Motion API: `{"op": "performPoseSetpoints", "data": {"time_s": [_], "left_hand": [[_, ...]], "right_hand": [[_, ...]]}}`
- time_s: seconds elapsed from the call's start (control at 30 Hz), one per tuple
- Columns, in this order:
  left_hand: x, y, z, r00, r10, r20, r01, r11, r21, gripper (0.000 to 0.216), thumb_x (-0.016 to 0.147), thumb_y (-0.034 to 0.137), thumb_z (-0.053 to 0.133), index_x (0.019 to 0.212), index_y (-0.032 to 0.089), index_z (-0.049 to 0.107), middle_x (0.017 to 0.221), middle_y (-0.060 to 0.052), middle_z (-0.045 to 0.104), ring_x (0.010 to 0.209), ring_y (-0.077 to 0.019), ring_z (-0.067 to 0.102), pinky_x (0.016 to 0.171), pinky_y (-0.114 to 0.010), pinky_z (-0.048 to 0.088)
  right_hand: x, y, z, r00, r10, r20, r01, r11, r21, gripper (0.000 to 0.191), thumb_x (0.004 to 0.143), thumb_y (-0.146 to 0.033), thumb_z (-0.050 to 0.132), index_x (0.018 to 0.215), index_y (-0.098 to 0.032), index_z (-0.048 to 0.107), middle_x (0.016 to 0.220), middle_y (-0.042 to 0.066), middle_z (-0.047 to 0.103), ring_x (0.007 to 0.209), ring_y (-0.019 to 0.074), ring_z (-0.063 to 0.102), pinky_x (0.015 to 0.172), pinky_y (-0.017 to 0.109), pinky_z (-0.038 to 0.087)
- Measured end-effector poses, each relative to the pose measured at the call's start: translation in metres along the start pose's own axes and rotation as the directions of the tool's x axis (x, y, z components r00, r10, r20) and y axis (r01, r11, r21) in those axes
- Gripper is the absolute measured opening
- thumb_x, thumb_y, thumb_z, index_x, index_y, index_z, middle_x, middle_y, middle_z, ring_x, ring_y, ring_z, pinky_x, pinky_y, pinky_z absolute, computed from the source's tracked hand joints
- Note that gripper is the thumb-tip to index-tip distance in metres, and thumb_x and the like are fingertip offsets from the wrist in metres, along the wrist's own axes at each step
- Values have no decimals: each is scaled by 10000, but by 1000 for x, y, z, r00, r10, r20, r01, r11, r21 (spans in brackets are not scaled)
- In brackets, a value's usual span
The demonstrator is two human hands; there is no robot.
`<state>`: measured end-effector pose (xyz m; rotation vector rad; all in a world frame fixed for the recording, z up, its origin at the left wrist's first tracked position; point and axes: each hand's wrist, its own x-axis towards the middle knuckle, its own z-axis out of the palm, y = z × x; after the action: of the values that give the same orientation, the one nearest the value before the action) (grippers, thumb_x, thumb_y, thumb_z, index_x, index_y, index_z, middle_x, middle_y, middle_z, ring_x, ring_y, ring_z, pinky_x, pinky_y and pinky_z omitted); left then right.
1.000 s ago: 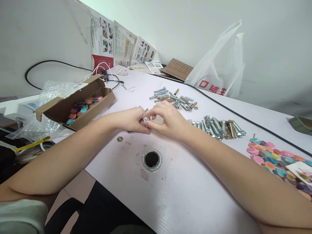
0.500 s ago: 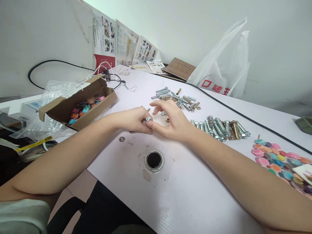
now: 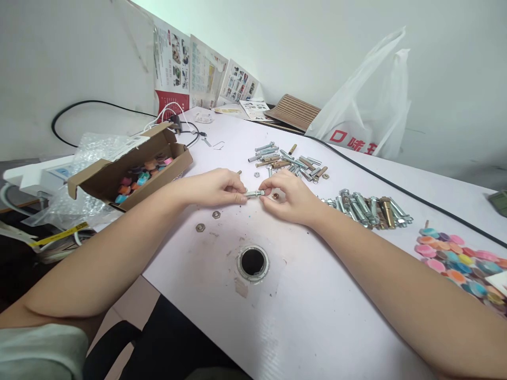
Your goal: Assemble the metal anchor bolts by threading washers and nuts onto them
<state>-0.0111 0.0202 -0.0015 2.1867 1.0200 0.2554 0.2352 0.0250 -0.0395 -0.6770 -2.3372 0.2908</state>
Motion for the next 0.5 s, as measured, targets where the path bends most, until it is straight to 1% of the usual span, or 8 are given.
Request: {"op": "performPoseSetpoints", "data": {"time_s": [0.07, 0.13, 0.17, 0.23, 0.37, 0.43, 0.5], "left_hand": [[1, 0, -3, 996, 29, -82, -25, 998, 61, 349, 867, 449, 552, 791, 141, 697, 624, 4, 548, 550, -84, 430, 558, -233, 321], [2, 0, -6, 988, 22, -156, -7, 995, 98, 411, 913, 465, 474, 758, 140, 672, 615, 3, 539, 557, -88, 420, 571, -235, 316], [2, 1, -6, 984, 15, -176, 4, 994, 106, 441, 931, 472, 440, 729, 140, 649, 603, 5, 528, 555, -88, 413, 576, -236, 314], [2, 3, -6, 981, 26, -191, -4, 993, 115, 466, 950, 472, 404, 693, 140, 606, 587, 14, 498, 560, -85, 399, 583, -232, 307], [2, 3, -5, 972, 97, -215, -71, 989, 128, 425, 948, 446, 421, 714, 133, 588, 597, 31, 420, 585, -76, 358, 580, -223, 278], [2, 2, -5, 971, 90, -220, -63, 990, 124, 427, 947, 446, 424, 714, 131, 591, 591, 34, 391, 580, -75, 337, 574, -221, 273], [3, 0, -5, 974, 54, -218, -33, 995, 97, 439, 947, 465, 420, 740, 131, 617, 583, 36, 390, 567, -76, 338, 570, -218, 282]], "right_hand": [[-2, 5, 2, 1000, 9, -28, -9, 1000, 8, 108, 838, -256, 678, 938, -218, 666, 813, 31, 687, 816, 202, 601, 819, 379, 466], [-2, 6, 3, 998, 10, -58, -9, 1000, 3, 104, 862, -288, 675, 936, -215, 674, 826, 39, 699, 820, 205, 609, 816, 380, 467], [-2, 6, 3, 998, 8, -66, -9, 1000, -9, 102, 879, -300, 661, 930, -213, 677, 828, 43, 700, 818, 205, 608, 809, 379, 467], [-1, 3, 4, 998, 7, -66, -10, 999, -46, 125, 916, -308, 611, 904, -203, 677, 811, 50, 693, 791, 203, 598, 779, 377, 460], [0, -2, 6, 999, 35, -22, -38, 993, -113, 195, 964, -300, 518, 869, -184, 643, 762, 61, 661, 758, 207, 569, 737, 382, 448], [0, -3, 6, 999, 22, -31, -26, 991, -131, 148, 953, -295, 535, 903, -188, 625, 810, 72, 668, 799, 221, 572, 762, 395, 455], [0, -4, 6, 996, -13, -84, 1, 990, -144, 92, 920, -268, 584, 974, -198, 611, 874, 76, 677, 850, 234, 574, 798, 409, 465]]}}
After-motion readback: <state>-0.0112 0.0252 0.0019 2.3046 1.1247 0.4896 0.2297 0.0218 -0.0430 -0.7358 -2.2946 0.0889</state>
